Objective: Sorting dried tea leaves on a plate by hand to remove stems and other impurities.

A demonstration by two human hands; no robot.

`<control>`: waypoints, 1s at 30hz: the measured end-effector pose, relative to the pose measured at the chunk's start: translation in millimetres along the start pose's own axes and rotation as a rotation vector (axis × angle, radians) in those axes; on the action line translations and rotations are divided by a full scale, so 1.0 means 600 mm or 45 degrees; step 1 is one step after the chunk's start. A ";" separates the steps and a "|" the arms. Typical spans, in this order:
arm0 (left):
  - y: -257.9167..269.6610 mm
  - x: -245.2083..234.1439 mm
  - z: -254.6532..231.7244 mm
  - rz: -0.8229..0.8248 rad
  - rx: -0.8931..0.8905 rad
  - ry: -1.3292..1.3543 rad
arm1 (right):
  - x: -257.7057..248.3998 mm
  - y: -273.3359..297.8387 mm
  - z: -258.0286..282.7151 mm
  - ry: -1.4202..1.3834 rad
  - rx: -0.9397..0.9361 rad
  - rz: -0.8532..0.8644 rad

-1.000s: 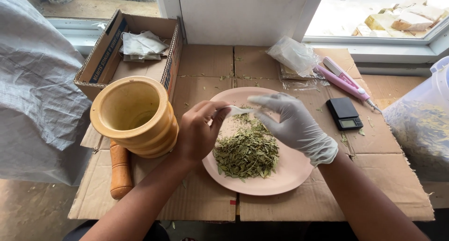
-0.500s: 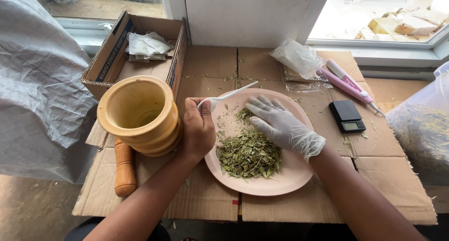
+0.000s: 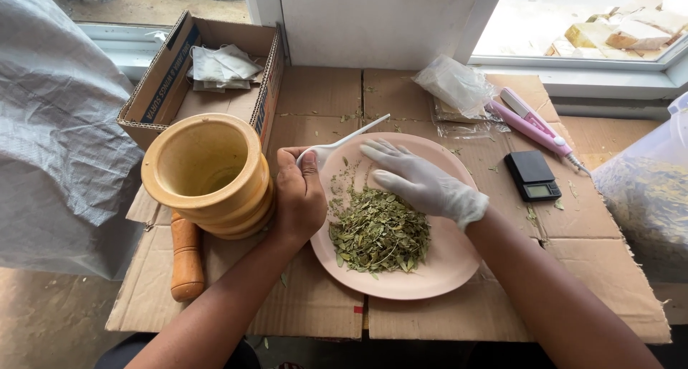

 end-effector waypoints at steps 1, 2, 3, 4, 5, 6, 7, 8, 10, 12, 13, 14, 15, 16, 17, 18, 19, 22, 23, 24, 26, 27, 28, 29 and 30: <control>-0.001 -0.001 0.001 0.001 0.000 0.000 | 0.007 -0.011 0.010 0.000 0.001 -0.001; -0.002 -0.002 0.003 0.007 0.000 -0.001 | 0.016 -0.020 0.021 0.020 -0.021 0.046; -0.003 -0.002 0.004 0.013 0.001 -0.002 | 0.024 -0.030 0.031 0.040 -0.044 0.092; -0.004 0.001 0.004 0.012 0.005 -0.002 | 0.025 -0.027 0.039 0.042 -0.047 0.090; -0.004 0.003 0.005 0.006 0.004 0.004 | 0.030 -0.023 0.049 0.019 -0.109 0.184; -0.001 0.003 0.007 -0.004 -0.004 0.006 | 0.038 -0.019 0.059 -0.007 -0.171 0.288; -0.003 0.000 0.007 -0.010 -0.008 0.001 | 0.036 -0.013 0.077 -0.010 -0.176 0.294; -0.002 0.000 0.005 -0.009 -0.002 0.023 | 0.035 -0.004 0.093 -0.074 -0.118 0.357; -0.001 0.001 0.003 -0.007 0.003 0.049 | 0.021 0.012 0.114 -0.135 -0.055 0.417; 0.000 -0.002 0.002 -0.011 -0.008 0.036 | -0.001 0.024 0.126 -0.272 0.000 0.374; -0.001 -0.003 0.003 -0.016 -0.007 0.035 | -0.005 0.028 0.114 -0.270 -0.004 0.378; -0.001 -0.003 0.004 -0.011 -0.001 0.042 | -0.012 0.033 0.100 -0.302 0.038 0.229; -0.001 -0.002 0.005 -0.006 0.004 0.049 | -0.019 0.039 0.086 -0.332 0.081 0.081; -0.001 -0.003 0.002 -0.009 0.006 0.049 | -0.013 0.035 0.055 -0.330 0.078 0.082; -0.002 -0.003 0.000 -0.012 -0.003 0.045 | -0.006 0.030 0.023 -0.093 0.044 0.107; -0.001 -0.002 -0.002 -0.004 -0.012 0.042 | 0.002 0.030 -0.009 0.141 0.018 0.125; 0.001 -0.002 -0.003 0.004 -0.011 0.044 | 0.008 0.027 0.009 0.140 0.024 0.120; 0.000 -0.002 -0.005 0.018 -0.015 0.014 | 0.022 0.024 0.060 0.073 -0.019 0.202; 0.000 -0.002 -0.005 0.023 -0.026 -0.001 | 0.023 0.030 0.076 -0.033 -0.045 0.255; 0.001 -0.001 -0.005 0.033 -0.037 -0.013 | 0.024 0.038 0.090 -0.140 -0.066 0.305; -0.002 0.003 0.001 0.062 -0.037 -0.043 | 0.017 0.056 0.078 -0.258 -0.078 0.299; -0.003 0.004 0.004 0.086 -0.038 -0.072 | 0.012 0.065 0.072 -0.375 -0.092 0.296; -0.005 0.004 0.000 0.084 -0.038 -0.072 | 0.004 0.070 0.071 -0.374 -0.093 0.296; -0.006 0.004 -0.006 0.106 0.037 -0.070 | -0.010 0.074 0.067 -0.441 -0.051 0.098; -0.005 0.005 -0.011 0.128 0.109 -0.068 | -0.022 0.081 0.063 -0.508 -0.007 -0.099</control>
Point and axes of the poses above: each hand's wrist, its own y-axis away from the middle knuckle, its own x-axis out of the palm, z = x × y, the point moved 2 cm from there along -y, towards the middle knuckle, and after that the axes turned 5 degrees about -z, right-handed, at the moved point
